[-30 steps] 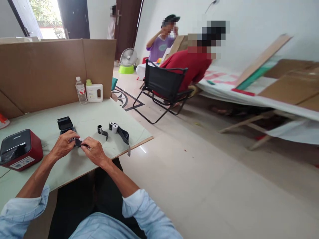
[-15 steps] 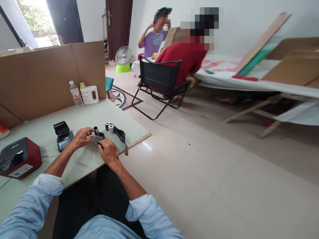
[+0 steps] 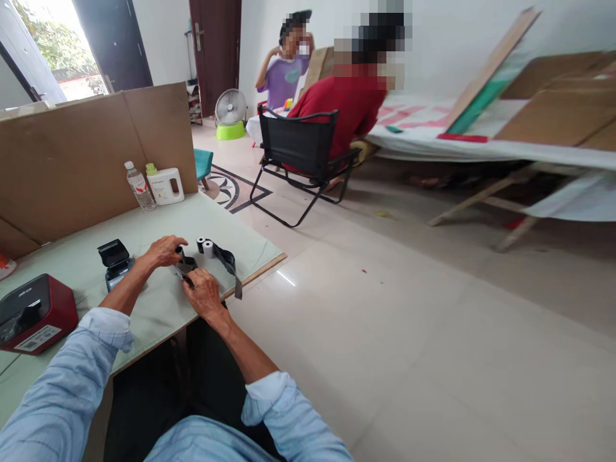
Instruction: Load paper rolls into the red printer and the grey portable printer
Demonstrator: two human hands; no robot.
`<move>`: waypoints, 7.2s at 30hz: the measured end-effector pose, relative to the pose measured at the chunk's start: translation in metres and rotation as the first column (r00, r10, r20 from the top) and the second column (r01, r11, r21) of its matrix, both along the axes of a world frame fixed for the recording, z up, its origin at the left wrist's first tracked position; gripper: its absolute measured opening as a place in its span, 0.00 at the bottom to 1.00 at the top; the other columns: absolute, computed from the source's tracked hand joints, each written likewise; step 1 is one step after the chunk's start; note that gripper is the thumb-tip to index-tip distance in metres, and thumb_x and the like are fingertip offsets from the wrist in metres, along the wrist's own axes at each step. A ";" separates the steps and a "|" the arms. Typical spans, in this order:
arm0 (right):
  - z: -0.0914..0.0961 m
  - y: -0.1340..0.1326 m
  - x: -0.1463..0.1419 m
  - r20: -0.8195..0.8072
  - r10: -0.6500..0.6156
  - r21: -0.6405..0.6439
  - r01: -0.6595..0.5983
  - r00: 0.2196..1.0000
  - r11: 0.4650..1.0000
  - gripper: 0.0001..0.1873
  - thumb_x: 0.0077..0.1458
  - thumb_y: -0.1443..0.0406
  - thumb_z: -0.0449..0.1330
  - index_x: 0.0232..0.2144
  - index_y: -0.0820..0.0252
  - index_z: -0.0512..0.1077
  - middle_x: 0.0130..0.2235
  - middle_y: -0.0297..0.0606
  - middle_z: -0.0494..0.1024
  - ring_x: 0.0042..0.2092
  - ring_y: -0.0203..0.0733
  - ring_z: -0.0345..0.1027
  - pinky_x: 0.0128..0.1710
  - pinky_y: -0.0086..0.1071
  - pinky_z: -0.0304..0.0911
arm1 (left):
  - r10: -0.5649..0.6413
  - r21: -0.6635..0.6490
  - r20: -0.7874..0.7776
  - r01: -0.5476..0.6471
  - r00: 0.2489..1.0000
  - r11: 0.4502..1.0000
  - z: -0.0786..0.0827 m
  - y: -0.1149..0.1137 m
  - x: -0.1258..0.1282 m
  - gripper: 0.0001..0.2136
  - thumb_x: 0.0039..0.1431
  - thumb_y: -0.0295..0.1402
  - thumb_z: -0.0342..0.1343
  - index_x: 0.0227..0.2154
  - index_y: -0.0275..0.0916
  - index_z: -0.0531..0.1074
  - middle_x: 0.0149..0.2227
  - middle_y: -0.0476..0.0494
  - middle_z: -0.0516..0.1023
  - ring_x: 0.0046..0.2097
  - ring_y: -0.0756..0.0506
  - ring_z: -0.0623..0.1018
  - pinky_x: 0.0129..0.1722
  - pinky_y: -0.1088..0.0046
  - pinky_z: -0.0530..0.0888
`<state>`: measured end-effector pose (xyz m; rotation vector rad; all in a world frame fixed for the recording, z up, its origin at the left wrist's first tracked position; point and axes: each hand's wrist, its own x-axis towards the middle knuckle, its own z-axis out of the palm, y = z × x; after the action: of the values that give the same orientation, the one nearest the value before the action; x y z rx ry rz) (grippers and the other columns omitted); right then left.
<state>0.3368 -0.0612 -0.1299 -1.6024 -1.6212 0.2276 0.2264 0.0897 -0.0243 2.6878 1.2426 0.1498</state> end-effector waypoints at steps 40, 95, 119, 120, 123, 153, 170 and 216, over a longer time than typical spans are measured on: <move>0.037 -0.004 -0.062 0.022 0.507 0.330 -0.485 0.861 0.810 0.13 0.69 0.66 0.59 0.49 0.52 0.82 0.52 0.45 0.82 0.54 0.48 0.77 0.56 0.42 0.73 | 0.117 -0.067 0.649 -0.097 0.752 0.993 -0.011 -0.132 -0.161 0.18 0.54 0.21 0.57 0.45 0.41 0.85 0.48 0.39 0.85 0.47 0.43 0.84 0.41 0.70 0.81; 0.048 0.067 -0.103 0.265 0.513 0.194 -0.567 0.816 0.801 0.13 0.72 0.66 0.57 0.49 0.54 0.82 0.50 0.44 0.82 0.52 0.49 0.71 0.55 0.41 0.69 | 0.200 -0.015 0.169 -0.200 0.965 0.980 -0.024 -0.057 -0.206 0.16 0.58 0.29 0.55 0.44 0.44 0.86 0.50 0.40 0.82 0.53 0.38 0.79 0.61 0.59 0.73; 0.008 0.038 -0.108 0.238 0.487 0.210 -0.534 0.840 0.819 0.11 0.68 0.67 0.62 0.49 0.55 0.82 0.51 0.49 0.79 0.54 0.55 0.70 0.57 0.51 0.71 | 0.322 -0.105 0.608 -0.328 0.726 0.939 -0.038 -0.065 -0.224 0.18 0.61 0.33 0.58 0.52 0.41 0.82 0.63 0.35 0.76 0.63 0.36 0.77 0.54 0.59 0.82; 0.007 0.037 -0.108 0.240 0.488 0.209 -0.535 0.839 0.818 0.11 0.68 0.67 0.61 0.49 0.55 0.82 0.51 0.49 0.79 0.54 0.55 0.71 0.57 0.51 0.72 | 0.328 -0.121 0.581 -0.320 0.745 0.940 -0.040 -0.072 -0.226 0.19 0.60 0.34 0.59 0.53 0.42 0.82 0.66 0.35 0.74 0.65 0.35 0.76 0.53 0.59 0.83; 0.007 0.037 -0.107 0.226 0.496 0.210 -0.539 0.839 0.816 0.12 0.68 0.64 0.63 0.51 0.56 0.81 0.53 0.51 0.78 0.55 0.56 0.71 0.59 0.53 0.72 | 0.333 -0.163 0.510 -0.291 0.793 0.943 -0.047 -0.086 -0.230 0.26 0.59 0.38 0.63 0.61 0.43 0.78 0.71 0.32 0.66 0.68 0.32 0.73 0.55 0.55 0.82; -0.004 0.059 -0.107 0.039 0.499 -0.019 -0.499 0.866 0.866 0.54 0.54 0.55 0.76 0.75 0.57 0.56 0.73 0.59 0.62 0.72 0.64 0.60 0.68 0.60 0.62 | 0.352 -0.060 0.299 -0.350 0.887 0.935 -0.050 -0.110 -0.220 0.42 0.55 0.39 0.69 0.73 0.41 0.63 0.75 0.28 0.60 0.75 0.26 0.63 0.73 0.47 0.65; -0.005 0.061 -0.109 0.065 0.493 -0.031 -0.492 0.868 0.870 0.51 0.56 0.56 0.75 0.74 0.58 0.57 0.73 0.59 0.61 0.73 0.62 0.59 0.71 0.58 0.58 | 0.388 0.018 0.293 -0.410 0.874 0.912 -0.051 -0.109 -0.216 0.41 0.52 0.37 0.71 0.70 0.44 0.68 0.73 0.32 0.66 0.71 0.29 0.70 0.70 0.50 0.70; 0.004 0.065 -0.112 -0.004 0.508 -0.016 -0.508 0.861 0.861 0.58 0.53 0.55 0.77 0.76 0.58 0.51 0.72 0.59 0.63 0.73 0.60 0.59 0.70 0.55 0.59 | 0.201 -0.082 0.295 -0.184 0.934 0.979 -0.048 -0.048 -0.236 0.59 0.40 0.46 0.75 0.75 0.40 0.55 0.77 0.26 0.49 0.76 0.21 0.58 0.72 0.41 0.63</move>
<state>0.2252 0.0041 -0.1255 -1.1505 -2.0250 0.5162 -0.0096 0.0413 -0.0721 2.3783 1.3830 0.5251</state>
